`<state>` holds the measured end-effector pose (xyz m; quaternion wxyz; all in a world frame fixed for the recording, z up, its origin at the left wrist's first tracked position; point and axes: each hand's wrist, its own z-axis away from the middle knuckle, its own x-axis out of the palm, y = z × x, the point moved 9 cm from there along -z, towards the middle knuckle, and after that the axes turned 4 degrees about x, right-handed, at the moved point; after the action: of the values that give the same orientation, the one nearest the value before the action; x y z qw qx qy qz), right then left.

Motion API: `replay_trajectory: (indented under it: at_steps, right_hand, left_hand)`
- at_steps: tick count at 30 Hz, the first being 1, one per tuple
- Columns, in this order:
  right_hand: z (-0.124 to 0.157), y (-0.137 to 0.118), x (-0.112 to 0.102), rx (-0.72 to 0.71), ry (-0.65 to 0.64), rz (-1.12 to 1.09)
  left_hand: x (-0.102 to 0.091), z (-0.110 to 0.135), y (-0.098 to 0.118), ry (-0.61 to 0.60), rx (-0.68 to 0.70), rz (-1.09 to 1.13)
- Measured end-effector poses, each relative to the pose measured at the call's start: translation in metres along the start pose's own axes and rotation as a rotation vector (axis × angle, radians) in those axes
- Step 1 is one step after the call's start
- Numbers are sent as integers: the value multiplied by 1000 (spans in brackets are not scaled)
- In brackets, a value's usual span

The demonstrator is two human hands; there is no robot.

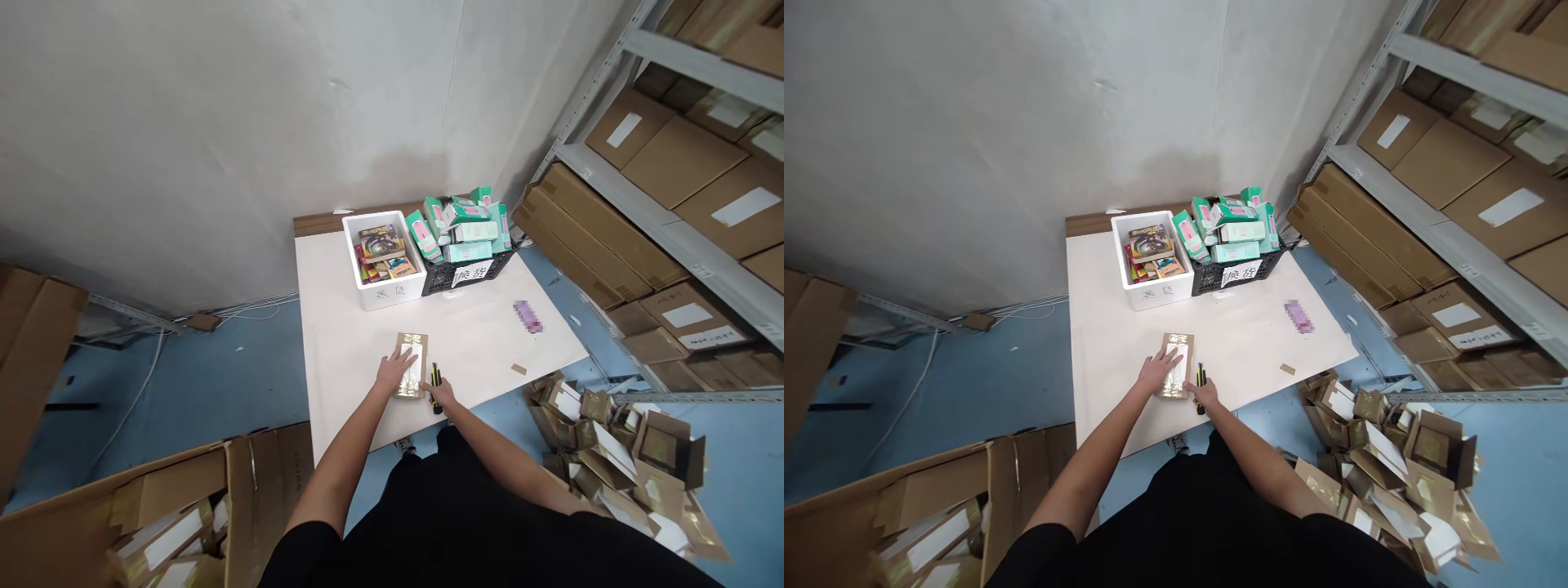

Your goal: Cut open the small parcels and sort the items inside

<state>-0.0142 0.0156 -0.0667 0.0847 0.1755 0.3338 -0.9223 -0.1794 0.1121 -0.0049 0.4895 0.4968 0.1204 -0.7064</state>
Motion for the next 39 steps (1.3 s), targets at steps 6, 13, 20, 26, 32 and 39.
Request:
replay_trajectory:
  at_steps: [6,13,20,26,32,39]
  right_hand:
    - [-38,-80,-73,-83,229,364]
    - [-61,-97,-116,-74,317,173]
    - [-50,-16,-105,-46,-2,26]
    - [-42,-21,-107,-67,-83,139]
    - [-30,-21,-102,-130,-107,212]
    - [-8,-10,-109,-148,-125,363]
  left_hand:
    - [-4,4,4,115,-231,36]
    - [9,14,43,295,-244,27]
    - [26,14,32,382,-173,120]
    - [34,16,36,418,-150,120]
    - [35,14,34,410,-152,127]
    - [33,13,33,406,-146,126]
